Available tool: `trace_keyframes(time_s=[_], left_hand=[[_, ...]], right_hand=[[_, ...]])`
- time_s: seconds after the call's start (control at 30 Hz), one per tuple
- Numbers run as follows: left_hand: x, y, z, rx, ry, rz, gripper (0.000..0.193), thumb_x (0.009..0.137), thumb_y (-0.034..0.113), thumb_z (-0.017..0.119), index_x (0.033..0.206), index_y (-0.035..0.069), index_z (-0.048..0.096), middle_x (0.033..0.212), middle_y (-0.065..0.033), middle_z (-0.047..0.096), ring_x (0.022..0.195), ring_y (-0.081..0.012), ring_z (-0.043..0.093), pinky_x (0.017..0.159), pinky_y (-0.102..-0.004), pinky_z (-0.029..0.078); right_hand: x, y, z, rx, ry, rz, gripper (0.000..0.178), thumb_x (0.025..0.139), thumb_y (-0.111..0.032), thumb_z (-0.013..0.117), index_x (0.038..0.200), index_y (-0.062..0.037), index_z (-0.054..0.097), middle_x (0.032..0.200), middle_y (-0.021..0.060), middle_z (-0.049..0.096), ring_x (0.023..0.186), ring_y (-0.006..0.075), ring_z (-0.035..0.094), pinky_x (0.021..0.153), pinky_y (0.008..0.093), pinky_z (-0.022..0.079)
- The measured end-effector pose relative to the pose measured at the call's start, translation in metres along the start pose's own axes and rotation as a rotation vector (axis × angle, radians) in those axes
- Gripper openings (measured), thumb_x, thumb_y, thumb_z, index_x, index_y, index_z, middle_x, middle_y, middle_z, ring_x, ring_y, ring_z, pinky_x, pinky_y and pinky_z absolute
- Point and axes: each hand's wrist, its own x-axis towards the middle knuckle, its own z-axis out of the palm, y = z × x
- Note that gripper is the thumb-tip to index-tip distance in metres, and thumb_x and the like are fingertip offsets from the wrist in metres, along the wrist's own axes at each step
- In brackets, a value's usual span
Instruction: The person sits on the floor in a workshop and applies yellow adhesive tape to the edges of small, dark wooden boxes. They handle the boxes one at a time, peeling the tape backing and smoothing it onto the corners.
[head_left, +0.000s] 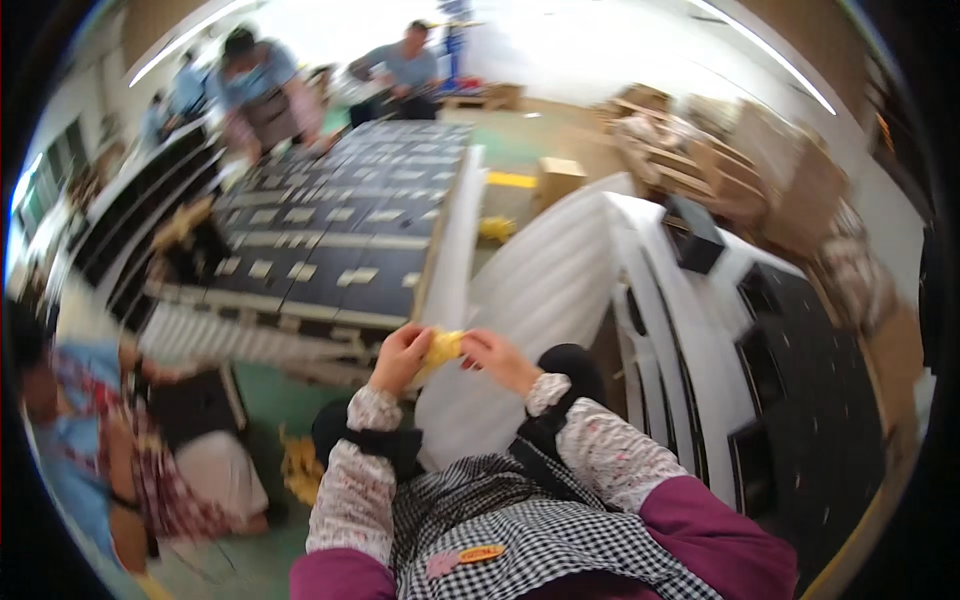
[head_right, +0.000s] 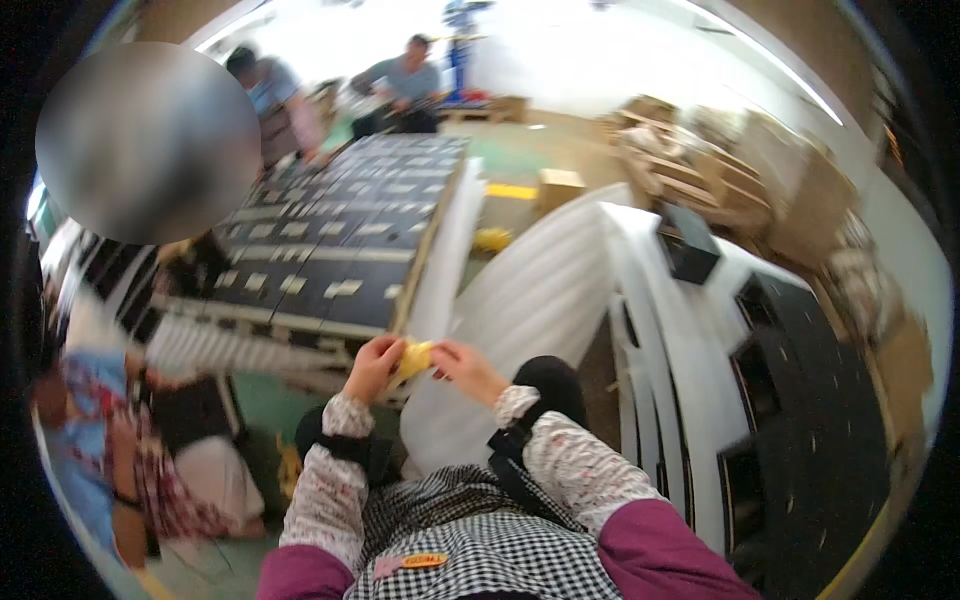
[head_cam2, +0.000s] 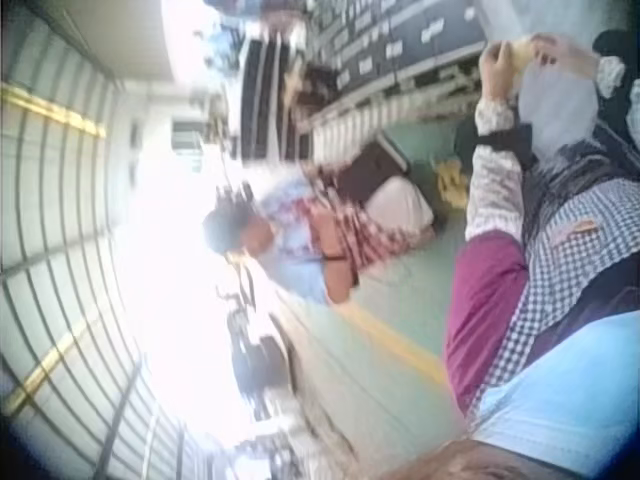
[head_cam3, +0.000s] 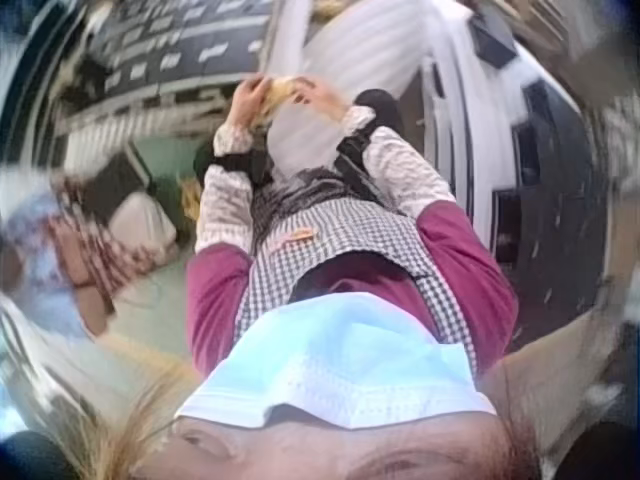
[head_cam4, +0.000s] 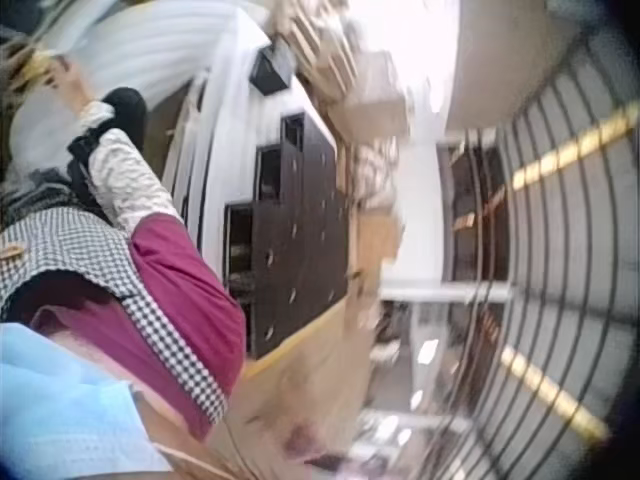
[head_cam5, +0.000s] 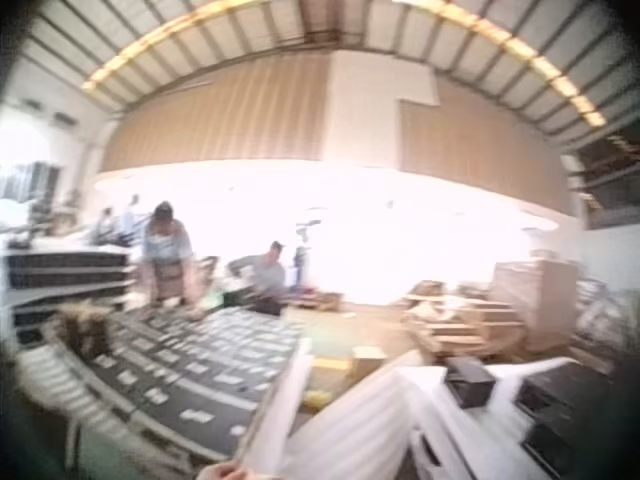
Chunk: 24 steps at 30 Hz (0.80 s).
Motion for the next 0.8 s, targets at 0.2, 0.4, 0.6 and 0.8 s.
trace_keyframes(time_s=[0.2,0.4,0.6,0.8], left_hand=[[-0.060,0.043,-0.040,0.001,0.483,0.269,0.016,0.092,0.014,0.057,0.095,0.000,0.065,0.091,-0.0022,0.062,0.079,-0.0083,0.056,0.071,-0.0222,0.046],[-0.165,-0.027,-0.159,0.191,0.934,0.068,0.023,0.093,0.021,0.058,0.098,0.000,0.065,0.087,0.0000,0.064,0.078,-0.0072,0.056,0.072,-0.0221,0.045],[-0.232,-0.141,-0.201,0.599,0.980,-0.279,0.022,0.087,0.020,0.062,0.090,-0.002,0.062,0.081,-0.0084,0.064,0.073,-0.0165,0.059,0.068,-0.0308,0.048],[-0.239,-0.209,-0.215,0.622,1.039,-0.446,0.022,0.079,0.022,0.065,0.088,0.003,0.060,0.078,-0.0139,0.065,0.071,-0.0243,0.063,0.065,-0.0349,0.050]], right_hand=[[0.011,-0.011,0.001,0.016,-0.084,0.040,0.028,0.096,-0.023,0.048,0.114,-0.0034,0.057,0.097,0.0045,0.063,0.078,0.0112,0.060,0.070,0.0244,0.048],[0.022,0.021,-0.009,0.035,-0.089,0.141,0.026,0.095,-0.021,0.049,0.113,-0.0038,0.058,0.095,0.0046,0.063,0.078,0.0109,0.060,0.070,0.0237,0.047],[0.018,0.033,-0.003,0.052,-0.071,0.265,0.025,0.094,-0.020,0.050,0.112,-0.0039,0.059,0.091,0.0042,0.063,0.076,0.0100,0.058,0.068,0.0233,0.046],[0.018,0.034,-0.002,0.047,-0.081,0.285,0.026,0.094,-0.022,0.051,0.111,-0.0043,0.060,0.091,0.0031,0.062,0.076,0.0096,0.058,0.070,0.0229,0.045]])
